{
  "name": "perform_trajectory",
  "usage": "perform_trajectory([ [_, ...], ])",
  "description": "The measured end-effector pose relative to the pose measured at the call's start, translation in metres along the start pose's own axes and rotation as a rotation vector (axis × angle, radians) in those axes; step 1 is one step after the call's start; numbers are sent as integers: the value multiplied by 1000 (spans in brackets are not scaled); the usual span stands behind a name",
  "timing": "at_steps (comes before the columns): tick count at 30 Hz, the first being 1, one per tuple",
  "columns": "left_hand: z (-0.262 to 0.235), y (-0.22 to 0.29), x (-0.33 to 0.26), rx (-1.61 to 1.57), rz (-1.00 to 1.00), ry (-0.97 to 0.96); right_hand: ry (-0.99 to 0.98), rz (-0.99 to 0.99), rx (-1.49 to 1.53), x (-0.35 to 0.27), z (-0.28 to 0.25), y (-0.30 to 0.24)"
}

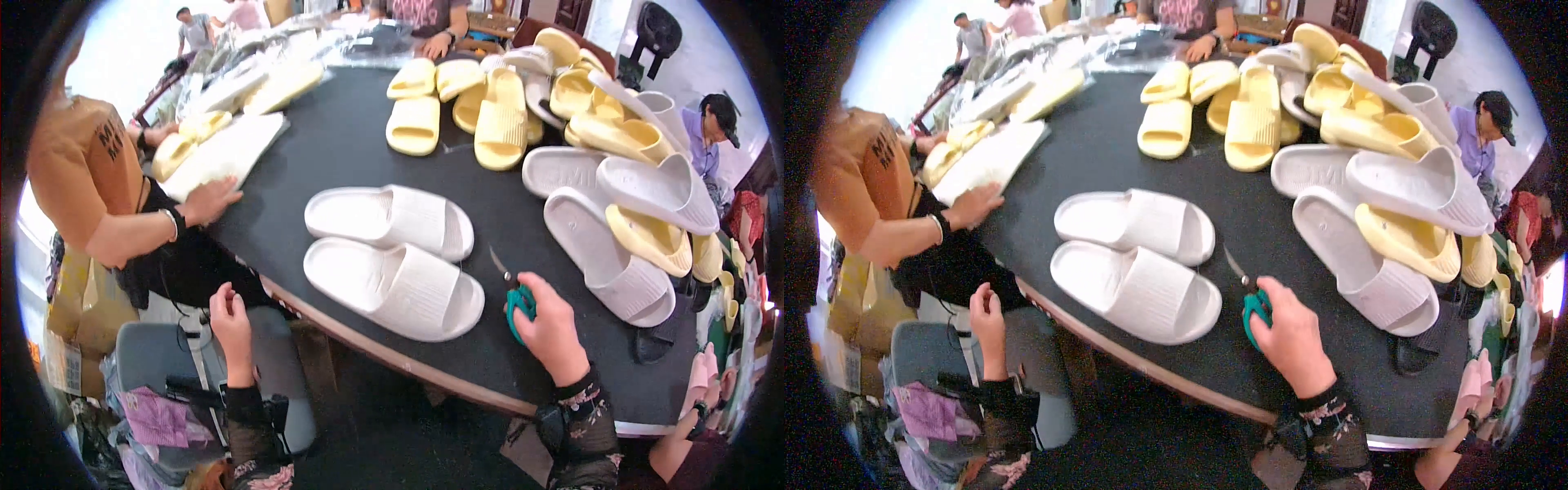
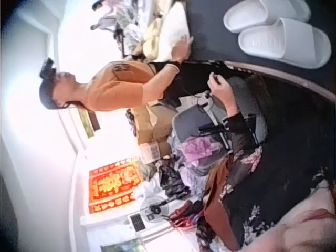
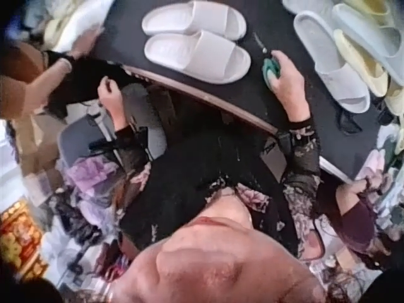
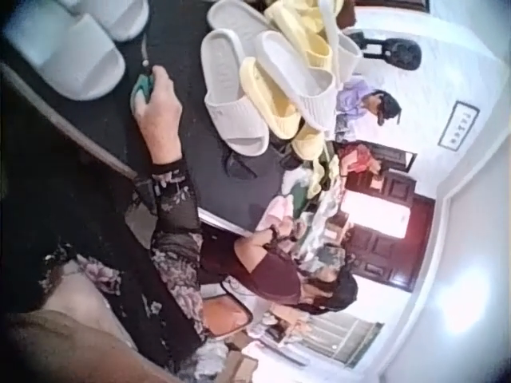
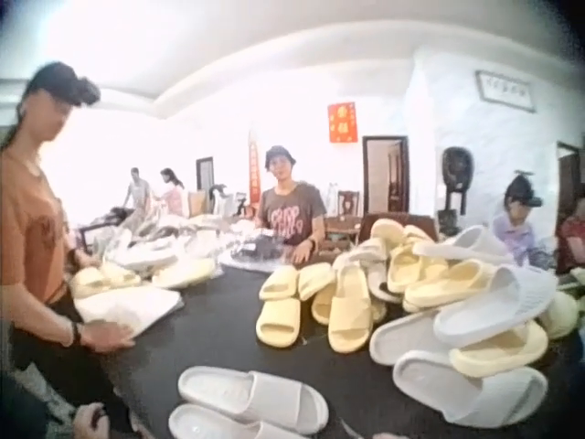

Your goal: The recorder uses scissors to trim excess material or threads from mass-produced plastic sandals in a manufacturing setting.

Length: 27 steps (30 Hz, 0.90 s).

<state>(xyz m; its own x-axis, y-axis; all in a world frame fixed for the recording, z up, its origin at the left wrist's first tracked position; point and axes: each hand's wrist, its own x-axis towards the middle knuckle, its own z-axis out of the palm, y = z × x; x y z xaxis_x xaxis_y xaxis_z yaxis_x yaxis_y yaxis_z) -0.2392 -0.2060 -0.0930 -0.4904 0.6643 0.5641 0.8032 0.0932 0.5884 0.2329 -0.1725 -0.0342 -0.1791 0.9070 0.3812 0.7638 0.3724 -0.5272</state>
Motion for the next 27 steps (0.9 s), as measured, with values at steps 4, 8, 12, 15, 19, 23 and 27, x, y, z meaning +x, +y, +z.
perform_trajectory([
  [4, 15, 65, 15, -211, 194, -49, -21, 39, -5, -6, -4, 0],
  [8, 25, 131, 14, -453, 65, -398, -8, 54, -13, -6, -8, -3],
  [12, 44, 167, 16, -632, -12, -716, -62, 103, -2, -2, -10, -9],
  [15, 58, 187, 20, -626, -150, -1010, -17, 41, -18, -4, -9, -3],
  [19, 72, 199, 23, -592, -176, -1150, -11, 3, -42, -3, -11, -4],
  [23, 81, 199, 14, -735, -233, -1124, -54, 16, -44, -3, -12, -5],
  [27, 81, 206, 4, -747, -254, -1180, -51, 6, -42, -4, -11, -2],
])
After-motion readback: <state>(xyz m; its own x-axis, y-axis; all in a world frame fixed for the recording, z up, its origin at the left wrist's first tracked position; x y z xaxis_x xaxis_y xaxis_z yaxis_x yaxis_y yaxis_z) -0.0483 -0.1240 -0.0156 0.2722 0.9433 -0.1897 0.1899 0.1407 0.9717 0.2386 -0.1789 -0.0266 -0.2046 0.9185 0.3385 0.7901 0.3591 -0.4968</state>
